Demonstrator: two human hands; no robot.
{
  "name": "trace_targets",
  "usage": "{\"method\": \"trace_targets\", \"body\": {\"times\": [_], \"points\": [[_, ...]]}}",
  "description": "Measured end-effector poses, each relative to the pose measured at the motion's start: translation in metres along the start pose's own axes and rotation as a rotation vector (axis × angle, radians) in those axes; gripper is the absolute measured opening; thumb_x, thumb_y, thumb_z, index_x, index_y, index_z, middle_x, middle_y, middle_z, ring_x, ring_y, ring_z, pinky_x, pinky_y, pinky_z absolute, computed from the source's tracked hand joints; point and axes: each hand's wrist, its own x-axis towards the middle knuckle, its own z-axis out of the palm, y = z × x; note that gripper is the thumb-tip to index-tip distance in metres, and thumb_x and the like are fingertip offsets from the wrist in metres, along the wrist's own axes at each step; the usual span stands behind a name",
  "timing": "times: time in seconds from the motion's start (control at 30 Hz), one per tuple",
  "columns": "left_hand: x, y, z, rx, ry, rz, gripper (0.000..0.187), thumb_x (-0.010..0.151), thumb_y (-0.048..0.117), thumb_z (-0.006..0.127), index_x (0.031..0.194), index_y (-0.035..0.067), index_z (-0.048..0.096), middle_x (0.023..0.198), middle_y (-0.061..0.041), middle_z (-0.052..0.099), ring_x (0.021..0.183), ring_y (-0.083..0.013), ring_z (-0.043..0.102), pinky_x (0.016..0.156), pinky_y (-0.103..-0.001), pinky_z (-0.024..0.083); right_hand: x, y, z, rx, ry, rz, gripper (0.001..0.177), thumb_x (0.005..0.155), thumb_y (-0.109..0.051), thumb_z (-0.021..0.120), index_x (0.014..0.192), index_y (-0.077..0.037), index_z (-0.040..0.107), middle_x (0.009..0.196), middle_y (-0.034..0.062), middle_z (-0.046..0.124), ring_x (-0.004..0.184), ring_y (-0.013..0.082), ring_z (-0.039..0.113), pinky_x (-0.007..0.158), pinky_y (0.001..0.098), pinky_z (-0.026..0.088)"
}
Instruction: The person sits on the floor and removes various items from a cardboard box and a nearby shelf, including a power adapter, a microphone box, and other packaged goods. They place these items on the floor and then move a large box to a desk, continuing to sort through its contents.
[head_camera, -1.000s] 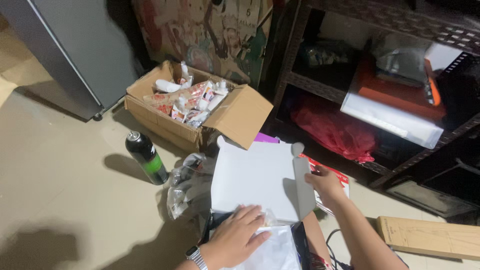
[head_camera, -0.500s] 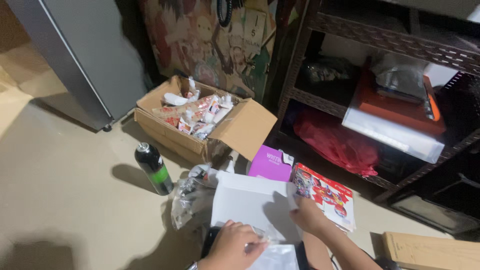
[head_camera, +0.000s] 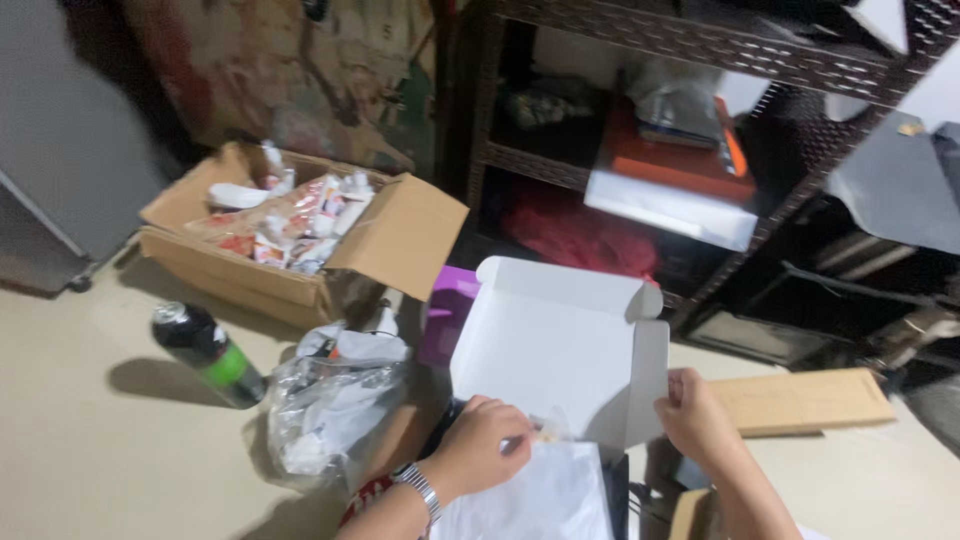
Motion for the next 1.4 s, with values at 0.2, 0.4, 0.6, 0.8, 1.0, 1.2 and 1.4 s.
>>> {"method": "trace_targets", "body": {"times": [0.2, 0.4, 0.6, 0.8, 1.0, 1.2, 1.4], "points": [[0.016, -0.02, 0.016, -0.141, 0.151, -0.109, 0.011, 0.085, 0.013, 0.066, 0.078, 0.005, 0.066, 0.086, -0.011, 0.069, 0.088, -0.0319, 0.065, 0.083, -0.044, 0.049, -0.045, -0.026, -0.008, 0.127, 0.039, -0.098, 0.049, 0.081, -0.006, 0.067, 0.128, 0.001, 0.055, 0.109, 0.0146, 0.076, 0.086, 0.0189, 0.073, 0.071, 0.0309, 0.057], [0.006, -0.057, -0.003, 0.108, 0.679, -0.391, 0.032, 0.094, 0.028, 0.059, 0.113, 0.002, 0.054, 0.113, -0.017, 0.06, 0.11, -0.0327, 0.053, 0.098, -0.046, 0.038, -0.031, -0.025, 0.009, 0.026, -0.029, -0.041, 0.051, 0.088, -0.019, 0.061, 0.135, 0.001, 0.059, 0.106, 0.0178, 0.076, 0.086, 0.023, 0.069, 0.079, 0.0359, 0.055], [0.0, -0.085, -0.016, -1.178, 0.162, -0.86, 0.083, 0.098, 0.066, 0.031, 0.154, 0.006, 0.039, 0.158, -0.007, 0.049, 0.143, -0.0188, 0.045, 0.117, -0.034, 0.03, -0.032, -0.008, 0.047, 0.345, -0.044, -0.056, 0.057, 0.104, -0.039, 0.037, 0.14, 0.004, 0.052, 0.136, 0.0188, 0.062, 0.129, 0.0268, 0.054, 0.113, 0.0352, 0.036], [-0.029, -0.096, -0.014, -1.293, -0.015, -0.797, 0.079, 0.102, 0.058, 0.021, 0.154, 0.003, 0.04, 0.158, -0.01, 0.048, 0.142, -0.0204, 0.047, 0.116, -0.034, 0.036, -0.068, -0.022, 0.059, 0.354, -0.121, -0.232, 0.078, 0.105, -0.054, 0.013, 0.159, 0.001, 0.002, 0.171, 0.0157, 0.003, 0.158, 0.0254, -0.001, 0.124, 0.0347, 0.003], [-0.026, -0.088, -0.013, -1.28, 0.064, -0.912, 0.062, 0.104, 0.044, 0.029, 0.135, 0.001, 0.061, 0.13, -0.012, 0.069, 0.114, -0.0206, 0.065, 0.099, -0.035, 0.05, -0.072, -0.018, 0.074, 0.436, -0.084, -0.207, 0.079, 0.102, -0.055, 0.015, 0.161, -0.002, 0.011, 0.171, 0.0135, 0.013, 0.159, 0.0239, 0.008, 0.125, 0.0344, 0.006], [0.01, -0.11, -0.043, -1.171, 0.269, -0.9, 0.058, 0.104, 0.044, 0.034, 0.124, 0.001, 0.067, 0.114, -0.01, 0.074, 0.098, -0.0186, 0.07, 0.089, -0.034, 0.056, 0.018, -0.023, 0.115, 0.842, -0.202, -0.138, 0.085, 0.101, -0.064, 0.027, 0.158, -0.001, 0.029, 0.168, 0.0105, 0.031, 0.154, 0.021, 0.026, 0.124, 0.0328, 0.015], [-0.014, -0.152, -0.043, -1.093, 0.414, -0.903, 0.051, 0.101, 0.038, 0.038, 0.126, 0.004, 0.067, 0.118, -0.004, 0.075, 0.106, -0.0157, 0.068, 0.094, -0.032, 0.052, 0.057, -0.01, 0.148, 1.045, -0.37, 0.062, 0.077, 0.095, -0.06, 0.035, 0.153, -0.01, 0.042, 0.151, 0.0075, 0.053, 0.137, 0.0208, 0.049, 0.116, 0.0342, 0.034]]}}
